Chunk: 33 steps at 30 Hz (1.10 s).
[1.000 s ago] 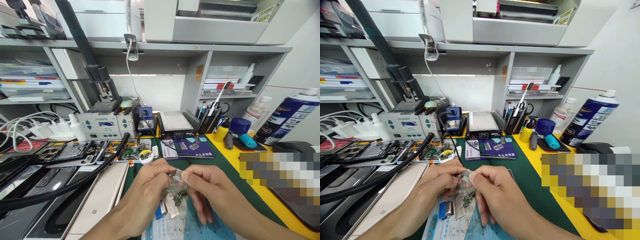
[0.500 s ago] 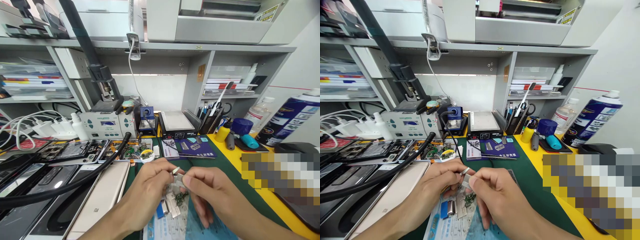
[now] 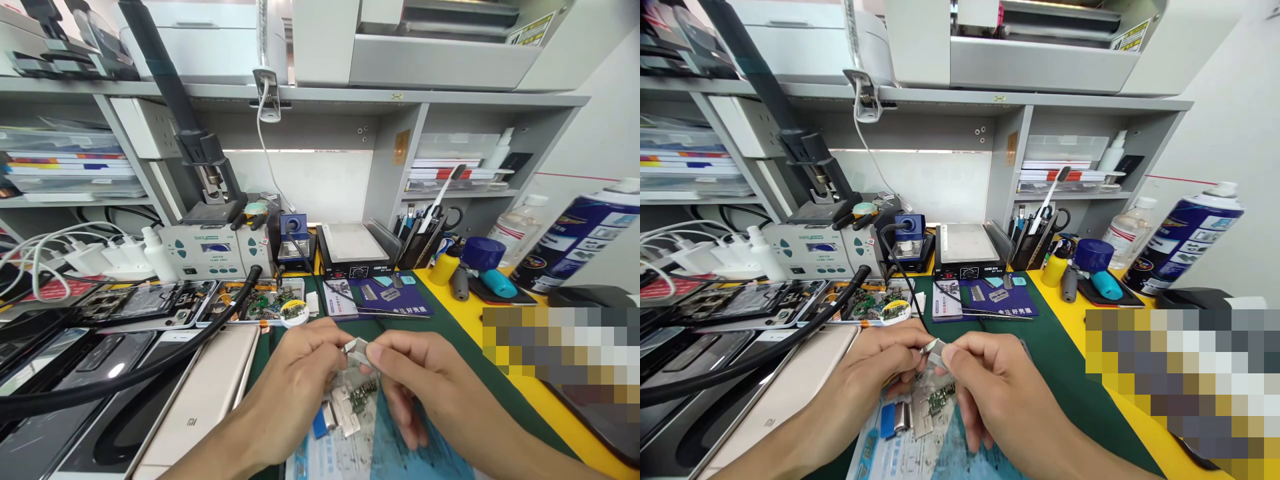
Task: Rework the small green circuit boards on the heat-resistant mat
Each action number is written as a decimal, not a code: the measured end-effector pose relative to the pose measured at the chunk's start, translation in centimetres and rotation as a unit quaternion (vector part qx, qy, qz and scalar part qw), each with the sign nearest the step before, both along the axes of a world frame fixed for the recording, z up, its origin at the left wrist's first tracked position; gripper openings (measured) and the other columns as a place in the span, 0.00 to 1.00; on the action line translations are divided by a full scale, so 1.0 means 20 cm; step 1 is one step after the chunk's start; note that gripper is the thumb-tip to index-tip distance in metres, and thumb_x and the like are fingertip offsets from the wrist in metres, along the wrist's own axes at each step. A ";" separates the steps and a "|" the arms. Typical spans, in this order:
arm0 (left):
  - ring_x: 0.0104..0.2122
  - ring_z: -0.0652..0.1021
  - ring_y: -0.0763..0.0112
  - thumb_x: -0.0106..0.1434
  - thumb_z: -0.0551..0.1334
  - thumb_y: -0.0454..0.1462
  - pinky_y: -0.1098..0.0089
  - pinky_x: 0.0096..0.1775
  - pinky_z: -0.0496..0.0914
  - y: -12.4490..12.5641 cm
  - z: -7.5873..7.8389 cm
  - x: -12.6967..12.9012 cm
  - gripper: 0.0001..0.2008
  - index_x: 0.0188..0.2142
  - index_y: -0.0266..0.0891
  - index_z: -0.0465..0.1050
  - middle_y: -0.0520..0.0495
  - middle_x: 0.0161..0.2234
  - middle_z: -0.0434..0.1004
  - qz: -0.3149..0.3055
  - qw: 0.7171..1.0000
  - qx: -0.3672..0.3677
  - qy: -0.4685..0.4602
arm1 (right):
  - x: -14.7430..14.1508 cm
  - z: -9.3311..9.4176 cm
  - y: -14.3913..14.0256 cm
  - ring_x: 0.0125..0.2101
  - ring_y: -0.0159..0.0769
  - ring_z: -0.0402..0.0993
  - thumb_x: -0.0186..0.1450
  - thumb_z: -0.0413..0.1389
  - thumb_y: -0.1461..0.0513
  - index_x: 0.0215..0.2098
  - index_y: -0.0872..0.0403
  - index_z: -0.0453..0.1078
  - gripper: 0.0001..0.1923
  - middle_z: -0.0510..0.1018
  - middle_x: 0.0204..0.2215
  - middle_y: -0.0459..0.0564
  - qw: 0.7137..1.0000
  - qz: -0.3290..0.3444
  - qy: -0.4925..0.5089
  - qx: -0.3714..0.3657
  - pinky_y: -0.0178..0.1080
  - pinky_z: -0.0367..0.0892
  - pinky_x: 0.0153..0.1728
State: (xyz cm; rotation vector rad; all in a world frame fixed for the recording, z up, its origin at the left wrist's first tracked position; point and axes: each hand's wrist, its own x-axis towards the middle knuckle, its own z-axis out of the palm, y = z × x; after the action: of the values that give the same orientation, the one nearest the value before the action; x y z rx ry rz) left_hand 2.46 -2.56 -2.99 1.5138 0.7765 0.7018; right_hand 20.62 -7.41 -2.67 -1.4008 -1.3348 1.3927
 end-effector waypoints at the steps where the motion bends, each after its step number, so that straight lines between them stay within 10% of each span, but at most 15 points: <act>1: 0.27 0.63 0.75 0.64 0.53 0.32 0.71 0.26 0.56 0.00 0.00 0.00 0.14 0.28 0.38 0.75 0.52 0.31 0.64 -0.001 1.000 0.002 0.004 | 0.00 0.00 0.00 0.10 0.27 0.63 0.70 0.53 0.46 0.28 0.55 0.68 0.23 0.66 0.11 0.40 1.000 0.004 0.001 -0.001 0.28 0.59 0.13; 33: 0.22 0.60 0.77 0.62 0.64 0.46 0.73 0.23 0.53 -0.01 0.08 0.02 0.15 0.28 0.36 0.71 0.56 0.21 0.59 0.027 0.999 0.006 0.015 | -0.01 -0.02 -0.03 0.15 0.26 0.63 0.73 0.52 0.51 0.32 0.55 0.69 0.18 0.66 0.14 0.39 0.995 0.017 -0.084 0.051 0.27 0.59 0.16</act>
State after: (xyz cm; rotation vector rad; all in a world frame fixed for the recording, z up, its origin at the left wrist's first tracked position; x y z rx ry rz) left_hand 2.90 -2.69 -1.46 1.5221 0.8397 0.7278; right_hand 20.51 -7.97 -3.03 -1.4591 -1.5221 1.2311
